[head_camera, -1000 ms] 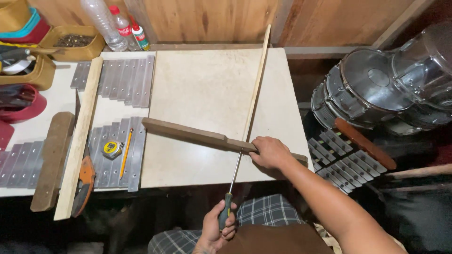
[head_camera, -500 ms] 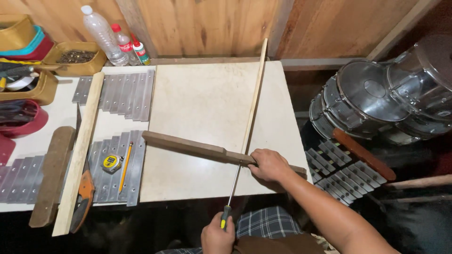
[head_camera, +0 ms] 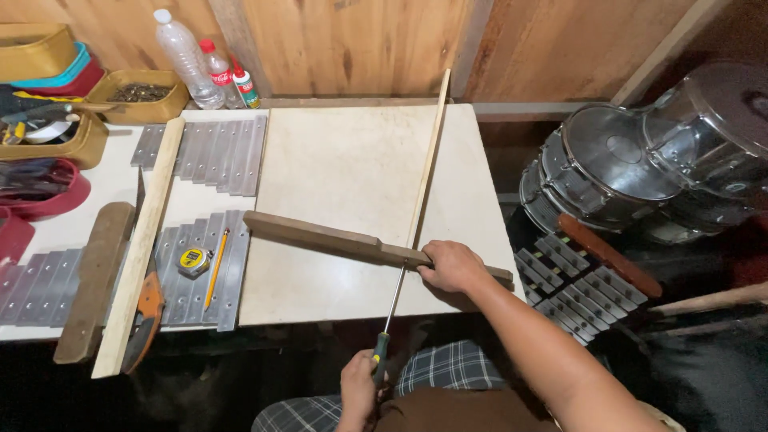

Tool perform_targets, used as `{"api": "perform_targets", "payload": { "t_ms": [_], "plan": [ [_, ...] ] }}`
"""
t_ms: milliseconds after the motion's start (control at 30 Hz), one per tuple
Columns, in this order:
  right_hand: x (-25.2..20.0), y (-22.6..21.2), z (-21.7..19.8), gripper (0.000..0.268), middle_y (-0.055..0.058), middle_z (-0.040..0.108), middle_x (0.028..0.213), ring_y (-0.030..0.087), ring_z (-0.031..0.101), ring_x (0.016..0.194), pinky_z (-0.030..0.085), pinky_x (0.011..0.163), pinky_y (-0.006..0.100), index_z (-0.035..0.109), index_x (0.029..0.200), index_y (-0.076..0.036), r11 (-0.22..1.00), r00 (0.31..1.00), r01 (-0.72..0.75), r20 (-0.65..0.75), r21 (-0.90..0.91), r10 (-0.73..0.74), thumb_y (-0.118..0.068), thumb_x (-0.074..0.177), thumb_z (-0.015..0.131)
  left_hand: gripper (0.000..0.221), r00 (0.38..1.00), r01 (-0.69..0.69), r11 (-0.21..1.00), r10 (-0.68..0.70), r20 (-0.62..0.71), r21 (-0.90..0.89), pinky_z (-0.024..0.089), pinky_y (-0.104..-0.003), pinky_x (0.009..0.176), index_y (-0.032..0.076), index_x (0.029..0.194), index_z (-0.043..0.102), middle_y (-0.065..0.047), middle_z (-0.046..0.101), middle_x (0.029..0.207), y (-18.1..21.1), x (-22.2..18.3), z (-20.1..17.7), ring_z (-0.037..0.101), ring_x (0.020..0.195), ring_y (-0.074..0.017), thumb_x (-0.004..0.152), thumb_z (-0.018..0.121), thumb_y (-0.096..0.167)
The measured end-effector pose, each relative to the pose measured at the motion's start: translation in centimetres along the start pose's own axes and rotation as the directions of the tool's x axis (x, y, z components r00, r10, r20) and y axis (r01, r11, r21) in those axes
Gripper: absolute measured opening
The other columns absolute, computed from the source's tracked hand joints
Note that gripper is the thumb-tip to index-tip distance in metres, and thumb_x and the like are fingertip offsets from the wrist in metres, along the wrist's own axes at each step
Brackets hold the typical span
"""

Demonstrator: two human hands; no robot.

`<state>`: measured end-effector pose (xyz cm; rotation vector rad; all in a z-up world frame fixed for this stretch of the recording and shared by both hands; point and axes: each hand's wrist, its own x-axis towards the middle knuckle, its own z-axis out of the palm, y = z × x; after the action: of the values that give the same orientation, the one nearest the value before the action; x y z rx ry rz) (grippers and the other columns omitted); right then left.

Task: Adjusting and fitting wooden frame components for a musical instrument using a screwdriver

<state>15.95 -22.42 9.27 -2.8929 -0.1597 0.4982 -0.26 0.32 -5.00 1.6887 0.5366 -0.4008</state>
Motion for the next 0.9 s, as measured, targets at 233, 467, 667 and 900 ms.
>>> {"api": "perform_targets", "payload": {
  "t_ms": [233, 467, 667, 900],
  "plan": [
    [-0.4, -0.4, -0.8, 0.028, 0.008, 0.071, 0.107, 0.035, 0.066, 0.102, 0.054, 0.082, 0.052, 0.067, 0.099, -0.015, 0.999, 0.999, -0.032, 0.02, 0.04, 0.032, -0.041, 0.091, 0.059, 0.017, 0.803, 0.576, 0.333, -0.059, 0.594, -0.746, 0.025, -0.023, 0.039, 0.014, 0.102, 0.057, -0.009, 0.051, 0.077, -0.4, -0.8, -0.9, 0.037, 0.048, -0.0117, 0.096, 0.057, 0.03],
    [0.6, 0.6, 0.5, 0.031, 0.01, 0.071, 0.109, 0.039, 0.066, 0.105, 0.053, 0.087, 0.053, 0.068, 0.1, -0.015, 1.0, 1.0, 0.016, -0.023, 0.0, -0.016, -0.042, 0.089, 0.06, 0.044, 0.661, 0.726, 0.325, -0.088, 0.745, -0.606, 0.012, -0.022, 0.031, 0.01, 0.115, 0.066, 0.001, 0.032, 0.054, 1.2, -0.8, -0.8, 0.025, 0.035, -0.0078, 0.098, 0.052, 0.048],
    [1.8, 2.0, 2.0, 0.033, 0.01, 0.069, 0.108, 0.039, 0.066, 0.101, 0.052, 0.086, 0.054, 0.067, 0.1, -0.012, 0.994, 0.994, 0.104, -0.029, -0.04, -0.106, -0.042, 0.091, 0.059, 0.036, 0.815, 0.565, 0.496, -0.213, 0.538, -0.659, 0.011, -0.023, 0.033, 0.003, 0.107, 0.062, -0.003, 0.033, 0.053, 3.8, -2.8, -0.1, 0.022, 0.033, -0.0082, 0.103, 0.052, 0.037],
    [1.4, 1.5, 1.4, 0.035, 0.01, 0.068, 0.11, 0.039, 0.065, 0.105, 0.052, 0.088, 0.055, 0.066, 0.101, -0.011, 0.996, 0.997, 0.075, -0.013, -0.047, -0.075, -0.044, 0.091, 0.058, 0.032, 0.97, -0.229, 0.928, 0.242, -0.008, 0.293, 0.051, -0.035, 0.067, 0.021, 0.11, 0.077, 0.001, 0.067, 0.068, 2.1, -2.4, 0.6, 0.064, 0.064, -0.0172, 0.089, 0.061, 0.039]
  ]
}}
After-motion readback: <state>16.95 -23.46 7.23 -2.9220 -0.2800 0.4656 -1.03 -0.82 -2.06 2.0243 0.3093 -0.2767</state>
